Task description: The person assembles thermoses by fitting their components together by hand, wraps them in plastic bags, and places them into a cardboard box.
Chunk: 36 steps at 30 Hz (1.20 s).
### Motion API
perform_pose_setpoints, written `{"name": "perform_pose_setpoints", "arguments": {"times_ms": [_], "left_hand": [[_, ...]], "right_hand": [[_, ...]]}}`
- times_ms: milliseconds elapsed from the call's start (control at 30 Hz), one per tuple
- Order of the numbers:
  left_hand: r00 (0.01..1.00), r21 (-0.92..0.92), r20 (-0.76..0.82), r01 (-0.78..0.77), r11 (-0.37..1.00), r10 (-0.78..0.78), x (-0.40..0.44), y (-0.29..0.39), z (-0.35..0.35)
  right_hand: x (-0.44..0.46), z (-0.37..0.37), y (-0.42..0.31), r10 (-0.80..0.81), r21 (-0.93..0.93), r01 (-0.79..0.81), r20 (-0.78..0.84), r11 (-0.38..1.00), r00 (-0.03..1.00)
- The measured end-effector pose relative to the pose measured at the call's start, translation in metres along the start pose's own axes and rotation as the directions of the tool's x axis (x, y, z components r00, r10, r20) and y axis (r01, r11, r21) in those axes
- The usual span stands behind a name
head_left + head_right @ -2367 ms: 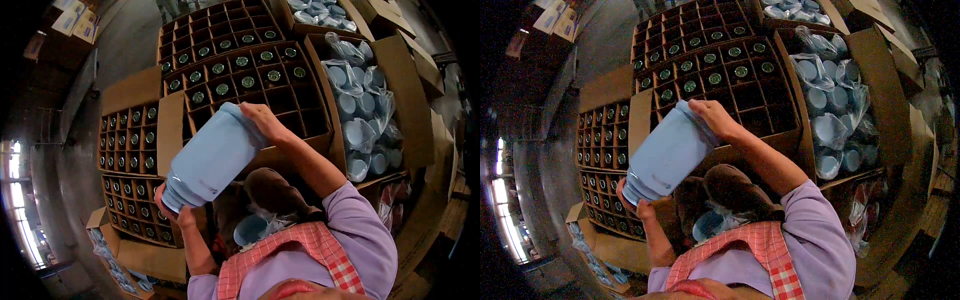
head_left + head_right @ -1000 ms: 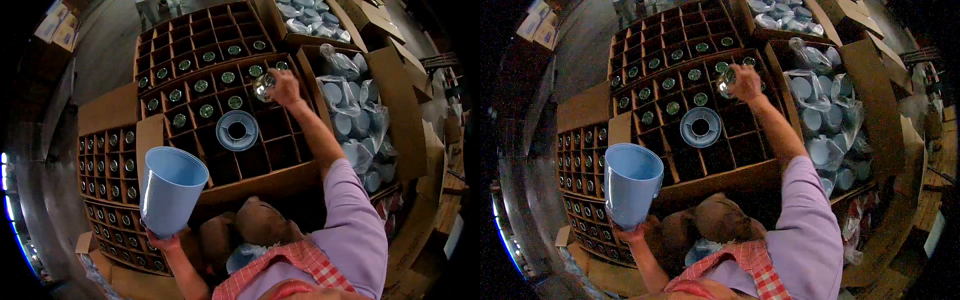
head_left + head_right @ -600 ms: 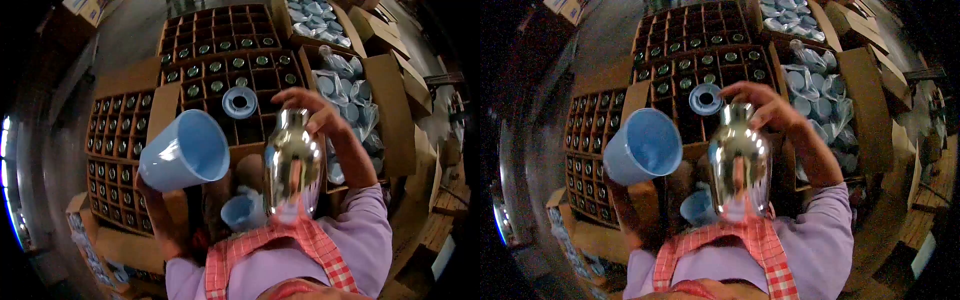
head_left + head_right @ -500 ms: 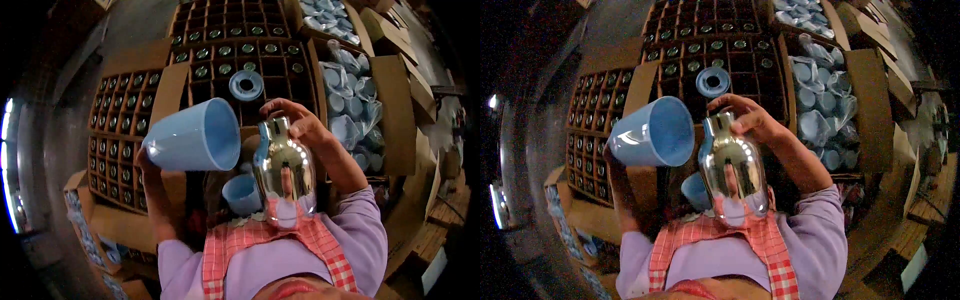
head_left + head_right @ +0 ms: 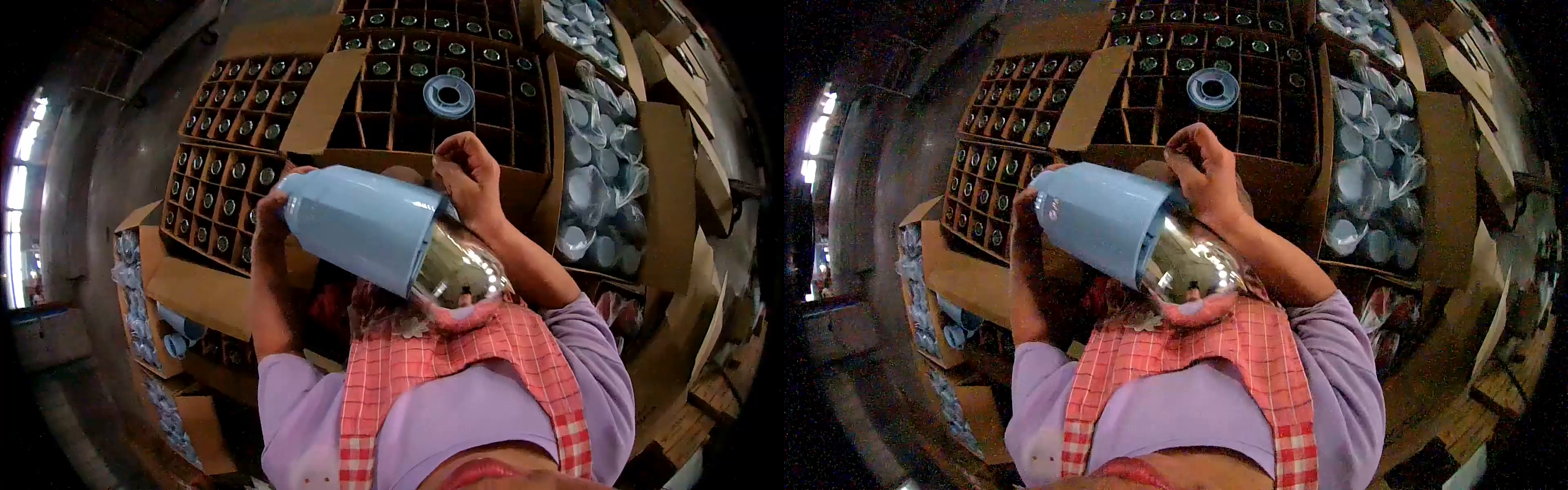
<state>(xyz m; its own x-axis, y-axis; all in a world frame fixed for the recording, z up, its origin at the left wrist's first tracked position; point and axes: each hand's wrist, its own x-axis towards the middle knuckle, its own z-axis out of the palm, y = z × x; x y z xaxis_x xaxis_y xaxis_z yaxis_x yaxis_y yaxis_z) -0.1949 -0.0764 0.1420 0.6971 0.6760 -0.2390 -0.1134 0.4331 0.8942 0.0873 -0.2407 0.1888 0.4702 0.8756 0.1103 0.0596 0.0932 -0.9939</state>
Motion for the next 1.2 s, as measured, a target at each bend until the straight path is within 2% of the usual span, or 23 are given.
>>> {"name": "perform_pose_setpoints", "arguments": {"times_ms": [33,100,133,167,200,233,267,333,400,433,500,600,667,733,800,833,867,933,967,1000,1033,1100,1200], "left_hand": [[0.999,-0.038,0.035,0.016,0.999,-0.015,-0.002,-0.009,0.000],[0.992,-0.115,0.115,0.059,0.992,-0.045,-0.001,-0.028,-0.002],[0.998,-0.096,0.017,0.057,0.994,-0.055,-0.011,-0.028,0.001],[0.998,-0.113,-0.001,0.058,0.992,-0.058,-0.016,-0.034,-0.001],[0.998,-0.129,-0.022,0.055,0.990,-0.059,-0.019,-0.043,-0.008],[0.998,-0.142,-0.048,0.044,0.989,-0.051,-0.021,-0.051,-0.017],[0.998,-0.249,0.050,0.057,0.967,-0.046,-0.021,-0.060,-0.031],[0.994,-0.451,-0.021,0.084,0.889,-0.104,-0.025,-0.081,-0.040],[0.996,-0.575,0.073,0.081,0.814,-0.047,-0.013,-0.110,-0.066],[1.000,-0.532,0.026,0.018,0.846,-0.005,-0.009,-0.111,-0.067],[0.995,-0.430,-0.064,-0.100,0.897,0.080,-0.013,-0.116,-0.065],[0.957,-0.258,-0.178,-0.269,0.928,0.228,-0.025,-0.125,-0.055],[0.980,-0.348,-0.194,-0.102,0.932,0.035,-0.027,-0.090,-0.027],[0.964,-0.263,-0.260,-0.124,0.957,0.054,-0.031,-0.048,0.027],[0.946,-0.151,-0.281,-0.212,0.965,0.164,-0.029,-0.018,0.071],[0.935,-0.038,-0.252,-0.267,0.963,0.249,-0.027,-0.006,0.086],[0.918,0.075,-0.222,-0.320,0.944,0.329,-0.027,0.004,0.100],[0.877,0.284,-0.161,-0.398,0.872,0.453,-0.029,0.030,0.138],[0.821,0.539,-0.055,-0.455,0.709,0.569,-0.030,0.044,0.147],[0.753,0.545,-0.013,-0.546,0.637,0.657,-0.028,0.046,0.161],[0.684,0.588,0.037,-0.604,0.538,0.729,-0.024,0.046,0.169],[0.521,0.727,0.199,-0.646,0.231,0.830,-0.022,0.055,0.192],[0.583,0.722,0.157,-0.619,0.311,0.797,-0.025,0.063,0.212]], "right_hand": [[-0.002,0.003,0.011,-0.056,0.039,0.057,-0.005,0.998,0.998],[-0.002,0.003,0.015,0.143,0.351,-0.150,0.045,0.924,0.989],[0.004,-0.004,0.018,0.144,0.368,-0.140,0.018,0.919,0.989],[0.007,-0.014,0.019,0.145,0.385,-0.130,-0.009,0.914,0.989],[0.005,-0.024,0.015,0.154,0.307,-0.118,-0.097,0.944,0.983],[-0.001,-0.034,0.008,0.126,0.310,-0.088,-0.104,0.947,0.986],[-0.011,-0.044,0.003,0.139,0.275,-0.114,-0.073,0.955,0.988],[-0.034,-0.053,0.001,0.124,0.216,-0.115,-0.029,0.970,0.992],[-0.053,-0.056,0.006,0.052,0.165,-0.051,0.000,0.985,0.999],[-0.057,-0.053,0.005,-0.036,0.163,0.022,0.086,0.986,0.996],[-0.058,-0.047,-0.007,-0.280,-0.090,0.303,0.207,0.949,0.937],[-0.052,-0.032,-0.009,-0.261,-0.240,0.322,0.254,0.916,0.931],[-0.051,-0.028,-0.009,-0.129,-0.088,0.148,0.200,0.985,0.971],[-0.051,-0.030,0.001,0.065,0.025,-0.070,0.159,0.997,0.985],[-0.042,-0.039,0.020,0.122,0.117,-0.125,0.031,0.985,0.992],[-0.034,-0.045,0.032,0.156,0.162,-0.151,-0.017,0.975,0.988],[-0.029,-0.060,0.052,0.223,0.207,-0.223,0.020,0.953,0.975],[-0.024,-0.076,0.080,0.267,0.414,-0.283,0.096,0.865,0.959],[-0.029,-0.081,0.084,0.246,0.567,-0.273,0.127,0.777,0.961],[-0.034,-0.090,0.091,0.137,0.788,-0.310,0.280,0.532,0.950],[-0.033,-0.090,0.087,0.118,0.811,-0.293,0.272,0.507,0.955],[-0.029,-0.081,0.081,0.121,0.815,-0.222,0.186,0.535,0.975],[-0.023,-0.073,0.070,0.095,0.792,-0.137,0.100,0.595,0.990]]}}
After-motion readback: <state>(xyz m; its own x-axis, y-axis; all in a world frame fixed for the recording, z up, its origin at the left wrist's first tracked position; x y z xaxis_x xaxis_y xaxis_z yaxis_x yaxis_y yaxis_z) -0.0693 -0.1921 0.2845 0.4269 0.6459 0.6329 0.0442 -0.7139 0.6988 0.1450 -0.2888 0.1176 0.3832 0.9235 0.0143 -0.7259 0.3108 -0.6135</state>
